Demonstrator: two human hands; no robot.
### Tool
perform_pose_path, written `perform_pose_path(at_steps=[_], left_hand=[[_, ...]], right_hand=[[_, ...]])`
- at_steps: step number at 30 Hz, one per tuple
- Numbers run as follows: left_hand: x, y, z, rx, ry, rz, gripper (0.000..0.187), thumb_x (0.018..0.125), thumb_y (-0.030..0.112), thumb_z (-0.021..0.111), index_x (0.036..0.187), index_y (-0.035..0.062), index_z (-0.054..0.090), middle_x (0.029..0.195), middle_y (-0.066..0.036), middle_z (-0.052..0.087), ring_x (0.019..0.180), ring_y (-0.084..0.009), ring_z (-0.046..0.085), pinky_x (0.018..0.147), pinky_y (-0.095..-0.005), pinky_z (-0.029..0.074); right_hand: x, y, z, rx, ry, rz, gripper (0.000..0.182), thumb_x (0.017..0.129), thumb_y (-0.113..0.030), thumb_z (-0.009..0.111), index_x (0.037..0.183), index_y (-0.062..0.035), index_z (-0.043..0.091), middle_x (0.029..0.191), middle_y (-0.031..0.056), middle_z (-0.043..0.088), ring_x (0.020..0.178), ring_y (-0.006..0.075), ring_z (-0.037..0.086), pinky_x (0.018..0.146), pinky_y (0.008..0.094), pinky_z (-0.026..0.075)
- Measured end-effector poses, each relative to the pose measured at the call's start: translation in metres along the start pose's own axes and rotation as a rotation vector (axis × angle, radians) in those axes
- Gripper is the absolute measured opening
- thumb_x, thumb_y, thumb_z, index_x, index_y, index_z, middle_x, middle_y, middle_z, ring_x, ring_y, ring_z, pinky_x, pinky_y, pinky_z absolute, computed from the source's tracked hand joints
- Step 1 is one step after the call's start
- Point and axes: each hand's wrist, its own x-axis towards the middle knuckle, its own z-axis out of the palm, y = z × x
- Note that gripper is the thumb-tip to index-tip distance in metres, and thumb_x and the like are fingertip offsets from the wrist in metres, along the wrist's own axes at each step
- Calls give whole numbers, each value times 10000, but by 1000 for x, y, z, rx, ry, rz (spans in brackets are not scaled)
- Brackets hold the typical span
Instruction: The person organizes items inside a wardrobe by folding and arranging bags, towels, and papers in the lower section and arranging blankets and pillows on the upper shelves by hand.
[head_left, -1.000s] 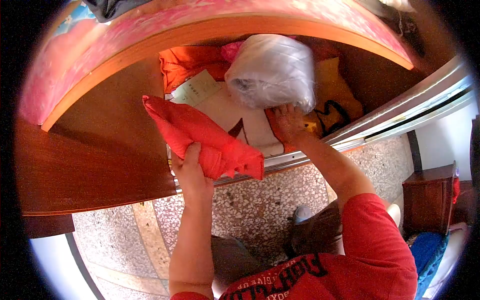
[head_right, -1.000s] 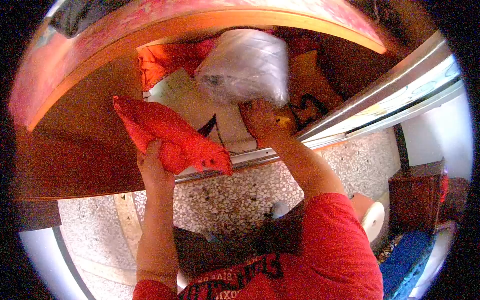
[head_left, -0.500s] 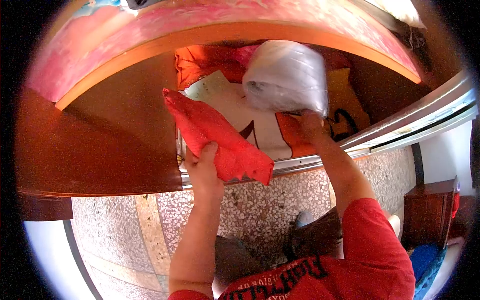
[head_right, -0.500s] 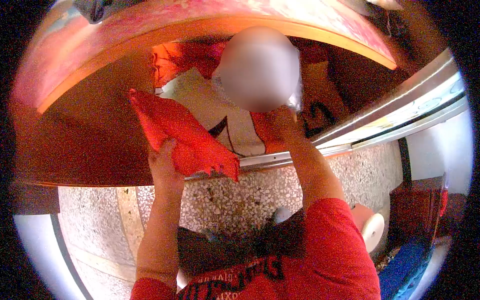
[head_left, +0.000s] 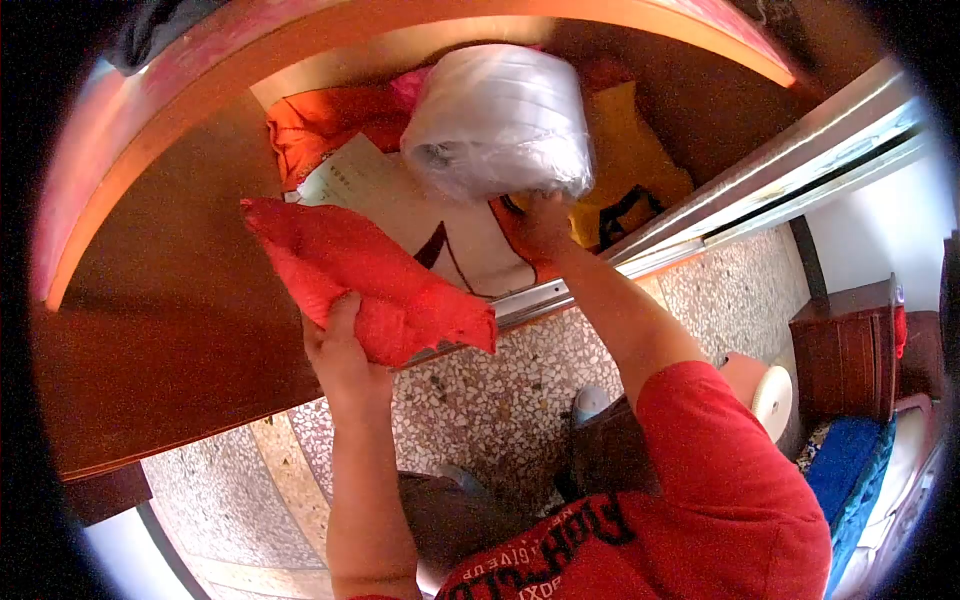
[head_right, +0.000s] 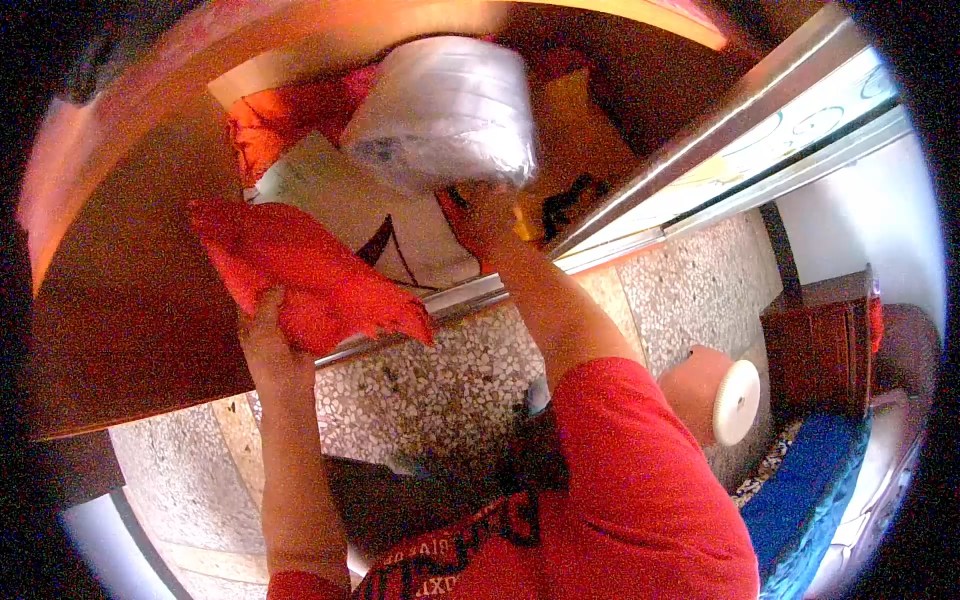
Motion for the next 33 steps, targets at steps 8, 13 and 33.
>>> perform_pose_path(at_steps=[8, 13, 33], left_hand=[[-4, 3, 10, 11, 17, -9, 434, 835, -14, 531, 1259, 26, 452, 1152, -91, 550, 1026, -241, 561, 871, -376, 490], [5, -6, 7, -28, 20, -28, 449, 829, -19, 543, 1265, 25, 446, 1151, -95, 553, 1016, -245, 566, 870, -377, 498], [10, -19, 18, -98, 68, -61, 461, 806, -27, 571, 1245, 69, 466, 1111, -88, 563, 974, -238, 581, 802, -374, 530]], right_hand=[[10, -21, -34, 187, -353, 268, 493, 853, -376, 569, 1170, 1, 563, 1257, 295, 466, 1076, 435, 510, 925, 471, 422], [18, -25, -92, 87, -322, 69, 454, 903, -443, 467, 920, -38, 673, 938, 238, 632, 910, 433, 589, 856, 535, 429], [230, -14, -52, 1226, -541, 843, 240, 872, -129, 509, 1031, 32, 585, 918, 195, 639, 845, 329, 644, 657, 502, 556]])
